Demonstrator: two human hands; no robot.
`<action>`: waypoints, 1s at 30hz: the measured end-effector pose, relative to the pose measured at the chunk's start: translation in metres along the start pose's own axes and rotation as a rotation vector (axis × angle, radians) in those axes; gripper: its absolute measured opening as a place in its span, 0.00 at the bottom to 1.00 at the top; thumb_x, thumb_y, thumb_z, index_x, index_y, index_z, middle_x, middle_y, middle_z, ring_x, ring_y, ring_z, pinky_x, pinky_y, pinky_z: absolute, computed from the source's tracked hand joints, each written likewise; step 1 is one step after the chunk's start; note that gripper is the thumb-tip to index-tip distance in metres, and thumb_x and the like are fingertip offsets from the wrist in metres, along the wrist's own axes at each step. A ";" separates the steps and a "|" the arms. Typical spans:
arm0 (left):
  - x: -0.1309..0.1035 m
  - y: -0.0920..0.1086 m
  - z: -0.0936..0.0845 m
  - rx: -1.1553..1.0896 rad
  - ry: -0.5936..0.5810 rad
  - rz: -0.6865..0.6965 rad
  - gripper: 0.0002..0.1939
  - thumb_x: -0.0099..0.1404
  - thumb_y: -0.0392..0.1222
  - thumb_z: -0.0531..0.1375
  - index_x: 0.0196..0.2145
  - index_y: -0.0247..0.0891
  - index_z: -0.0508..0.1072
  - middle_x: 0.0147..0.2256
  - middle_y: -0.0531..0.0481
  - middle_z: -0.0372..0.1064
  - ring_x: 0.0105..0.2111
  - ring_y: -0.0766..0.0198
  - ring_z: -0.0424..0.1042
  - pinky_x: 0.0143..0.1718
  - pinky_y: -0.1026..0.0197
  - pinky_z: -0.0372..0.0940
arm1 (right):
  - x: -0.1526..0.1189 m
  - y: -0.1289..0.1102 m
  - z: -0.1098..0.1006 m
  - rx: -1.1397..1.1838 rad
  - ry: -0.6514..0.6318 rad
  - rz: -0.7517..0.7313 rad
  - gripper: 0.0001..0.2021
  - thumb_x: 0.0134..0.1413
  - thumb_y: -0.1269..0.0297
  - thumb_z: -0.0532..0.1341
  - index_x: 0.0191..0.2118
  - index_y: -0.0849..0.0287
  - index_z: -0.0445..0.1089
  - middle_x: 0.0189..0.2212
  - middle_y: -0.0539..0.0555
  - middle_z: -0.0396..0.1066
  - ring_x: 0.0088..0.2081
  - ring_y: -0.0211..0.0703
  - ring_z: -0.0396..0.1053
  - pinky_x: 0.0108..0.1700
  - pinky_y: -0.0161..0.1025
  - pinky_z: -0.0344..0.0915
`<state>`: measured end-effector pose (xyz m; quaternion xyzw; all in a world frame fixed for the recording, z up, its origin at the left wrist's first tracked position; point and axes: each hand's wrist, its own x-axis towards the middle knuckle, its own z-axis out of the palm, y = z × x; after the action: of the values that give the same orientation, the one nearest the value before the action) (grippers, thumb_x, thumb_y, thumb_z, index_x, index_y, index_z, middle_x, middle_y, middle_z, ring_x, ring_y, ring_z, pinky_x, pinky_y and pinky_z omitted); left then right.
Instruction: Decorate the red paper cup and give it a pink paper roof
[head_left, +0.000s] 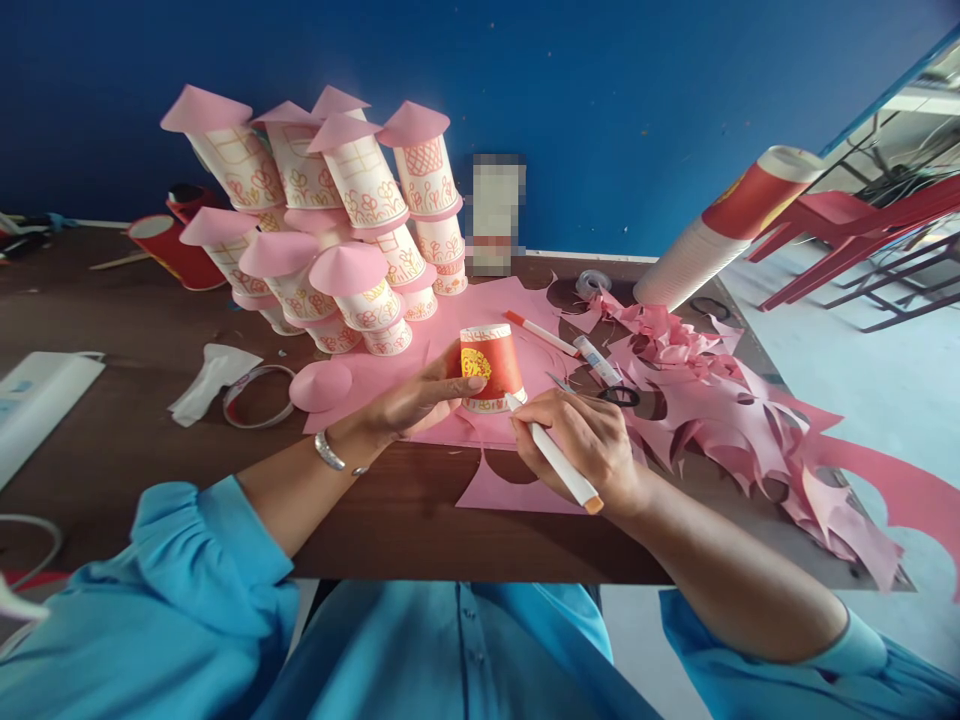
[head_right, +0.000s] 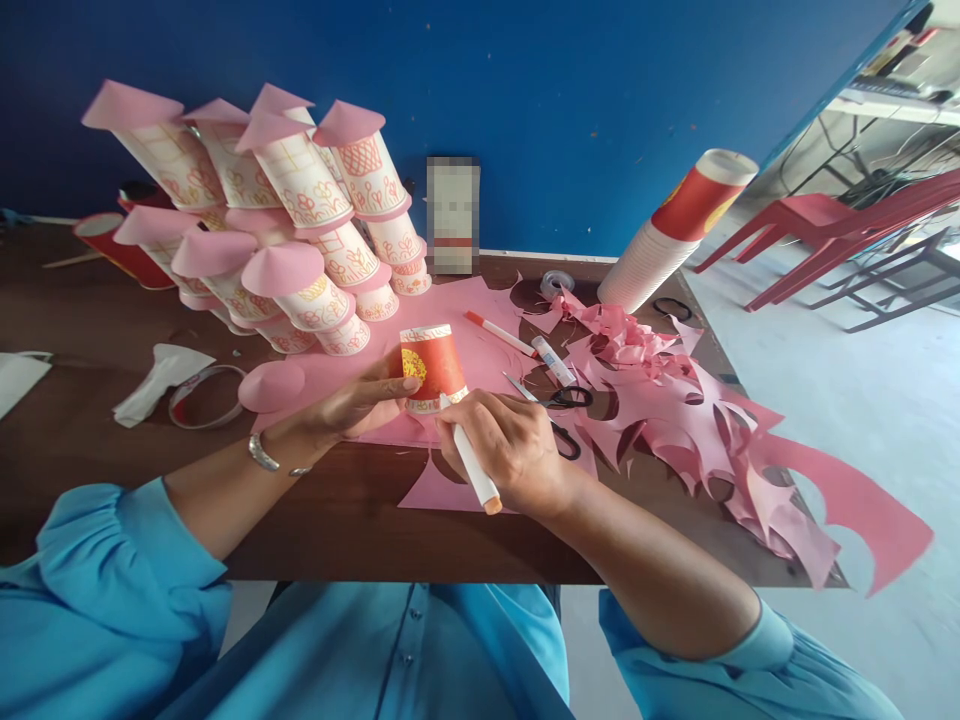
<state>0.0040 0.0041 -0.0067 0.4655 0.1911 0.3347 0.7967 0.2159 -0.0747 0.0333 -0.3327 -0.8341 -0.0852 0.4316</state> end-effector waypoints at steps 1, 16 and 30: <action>0.000 0.001 0.001 -0.001 0.001 -0.003 0.28 0.65 0.44 0.71 0.61 0.47 0.72 0.57 0.46 0.77 0.63 0.46 0.72 0.66 0.43 0.64 | 0.000 0.000 0.000 -0.003 -0.001 0.000 0.09 0.62 0.78 0.63 0.41 0.57 0.67 0.25 0.48 0.76 0.25 0.39 0.76 0.28 0.34 0.72; 0.000 0.002 0.000 0.015 -0.012 -0.009 0.27 0.66 0.43 0.71 0.61 0.46 0.72 0.55 0.45 0.78 0.62 0.45 0.73 0.66 0.41 0.65 | 0.000 0.000 0.002 -0.029 0.016 0.003 0.09 0.63 0.78 0.63 0.42 0.56 0.66 0.25 0.47 0.76 0.24 0.37 0.76 0.27 0.34 0.70; 0.000 0.000 -0.004 0.013 -0.026 -0.022 0.28 0.66 0.42 0.71 0.61 0.48 0.72 0.56 0.46 0.78 0.62 0.47 0.73 0.65 0.44 0.64 | 0.002 0.002 -0.002 0.018 0.007 -0.036 0.09 0.63 0.78 0.64 0.43 0.57 0.68 0.26 0.48 0.77 0.27 0.39 0.77 0.30 0.35 0.73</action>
<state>0.0019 0.0064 -0.0089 0.4729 0.1881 0.3184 0.7997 0.2181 -0.0733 0.0359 -0.3133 -0.8393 -0.0865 0.4359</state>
